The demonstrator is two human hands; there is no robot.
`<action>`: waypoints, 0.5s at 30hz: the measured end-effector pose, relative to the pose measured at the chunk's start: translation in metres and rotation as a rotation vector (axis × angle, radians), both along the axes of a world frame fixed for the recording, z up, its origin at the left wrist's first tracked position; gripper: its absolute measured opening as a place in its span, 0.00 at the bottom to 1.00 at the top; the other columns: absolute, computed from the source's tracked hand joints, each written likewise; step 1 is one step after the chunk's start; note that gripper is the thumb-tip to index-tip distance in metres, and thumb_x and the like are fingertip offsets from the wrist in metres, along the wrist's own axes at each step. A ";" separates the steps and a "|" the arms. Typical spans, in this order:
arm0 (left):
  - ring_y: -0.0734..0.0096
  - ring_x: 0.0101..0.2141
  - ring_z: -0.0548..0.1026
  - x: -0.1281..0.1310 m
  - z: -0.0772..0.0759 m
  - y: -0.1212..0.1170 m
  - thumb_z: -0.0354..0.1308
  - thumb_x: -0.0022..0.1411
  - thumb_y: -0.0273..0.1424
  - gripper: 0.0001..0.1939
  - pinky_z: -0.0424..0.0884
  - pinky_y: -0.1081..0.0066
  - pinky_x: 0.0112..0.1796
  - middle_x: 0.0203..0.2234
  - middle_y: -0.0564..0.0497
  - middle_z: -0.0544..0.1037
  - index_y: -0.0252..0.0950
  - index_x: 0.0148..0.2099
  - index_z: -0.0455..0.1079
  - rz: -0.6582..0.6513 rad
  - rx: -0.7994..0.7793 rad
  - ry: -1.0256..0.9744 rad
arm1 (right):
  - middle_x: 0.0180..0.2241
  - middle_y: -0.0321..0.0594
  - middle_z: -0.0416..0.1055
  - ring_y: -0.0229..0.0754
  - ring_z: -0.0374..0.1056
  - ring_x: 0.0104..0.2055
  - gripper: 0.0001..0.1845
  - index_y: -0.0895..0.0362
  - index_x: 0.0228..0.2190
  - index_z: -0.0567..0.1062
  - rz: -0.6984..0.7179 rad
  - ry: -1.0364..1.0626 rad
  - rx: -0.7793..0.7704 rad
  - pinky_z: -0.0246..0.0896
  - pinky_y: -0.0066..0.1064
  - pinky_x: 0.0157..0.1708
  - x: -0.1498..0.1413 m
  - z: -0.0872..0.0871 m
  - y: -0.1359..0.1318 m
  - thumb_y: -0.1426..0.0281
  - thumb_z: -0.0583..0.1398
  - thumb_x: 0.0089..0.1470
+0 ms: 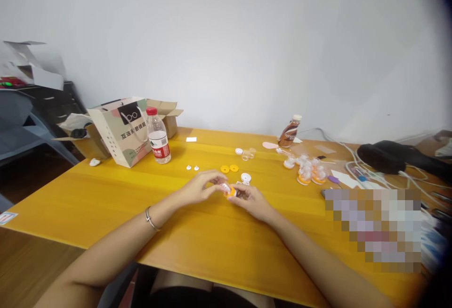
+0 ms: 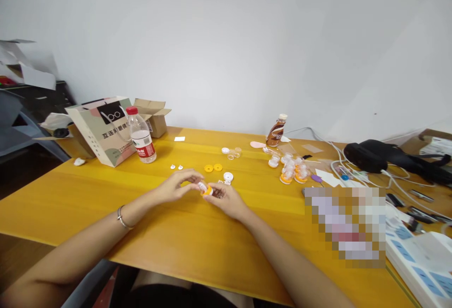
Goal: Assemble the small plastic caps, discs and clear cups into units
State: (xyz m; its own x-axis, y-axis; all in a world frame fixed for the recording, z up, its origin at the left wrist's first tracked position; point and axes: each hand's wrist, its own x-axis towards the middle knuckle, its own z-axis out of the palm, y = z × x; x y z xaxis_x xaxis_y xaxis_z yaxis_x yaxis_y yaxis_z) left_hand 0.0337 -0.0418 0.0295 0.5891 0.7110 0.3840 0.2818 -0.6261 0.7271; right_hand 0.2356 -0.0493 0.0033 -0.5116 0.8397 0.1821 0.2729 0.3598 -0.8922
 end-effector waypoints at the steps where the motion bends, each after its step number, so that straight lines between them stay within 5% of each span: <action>1: 0.71 0.38 0.70 -0.001 0.001 0.001 0.51 0.58 0.31 0.12 0.65 0.70 0.42 0.37 0.46 0.72 0.32 0.44 0.65 -0.046 -0.037 -0.031 | 0.29 0.37 0.68 0.36 0.61 0.30 0.14 0.59 0.33 0.73 0.048 0.035 -0.051 0.56 0.27 0.32 0.000 0.001 0.000 0.63 0.57 0.47; 6: 0.71 0.38 0.70 -0.003 0.005 0.000 0.51 0.58 0.30 0.12 0.65 0.71 0.42 0.38 0.45 0.72 0.32 0.44 0.65 -0.111 -0.082 -0.076 | 0.28 0.36 0.68 0.35 0.61 0.29 0.14 0.59 0.33 0.73 0.152 0.127 -0.176 0.56 0.26 0.32 0.001 0.002 0.000 0.62 0.57 0.48; 12: 0.79 0.22 0.66 0.007 -0.007 -0.005 0.56 0.52 0.39 0.14 0.62 0.77 0.25 0.22 0.52 0.71 0.31 0.32 0.66 0.238 -0.001 -0.042 | 0.28 0.36 0.67 0.36 0.60 0.28 0.16 0.58 0.36 0.73 -0.032 -0.026 0.113 0.55 0.26 0.30 -0.002 0.003 -0.006 0.62 0.58 0.46; 15: 0.81 0.19 0.61 0.008 -0.009 -0.005 0.55 0.52 0.42 0.16 0.57 0.78 0.21 0.17 0.55 0.68 0.31 0.28 0.65 0.344 0.014 0.034 | 0.27 0.36 0.67 0.35 0.60 0.27 0.16 0.58 0.36 0.73 -0.036 -0.031 0.115 0.56 0.26 0.29 -0.005 0.002 -0.007 0.62 0.58 0.46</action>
State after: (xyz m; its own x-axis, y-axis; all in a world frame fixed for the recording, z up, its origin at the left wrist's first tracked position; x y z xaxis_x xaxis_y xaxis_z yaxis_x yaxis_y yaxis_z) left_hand 0.0416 -0.0464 0.0204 0.3283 0.8650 0.3793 0.5019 -0.5000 0.7058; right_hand 0.2302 -0.0565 0.0052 -0.4886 0.8321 0.2624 0.3145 0.4485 -0.8366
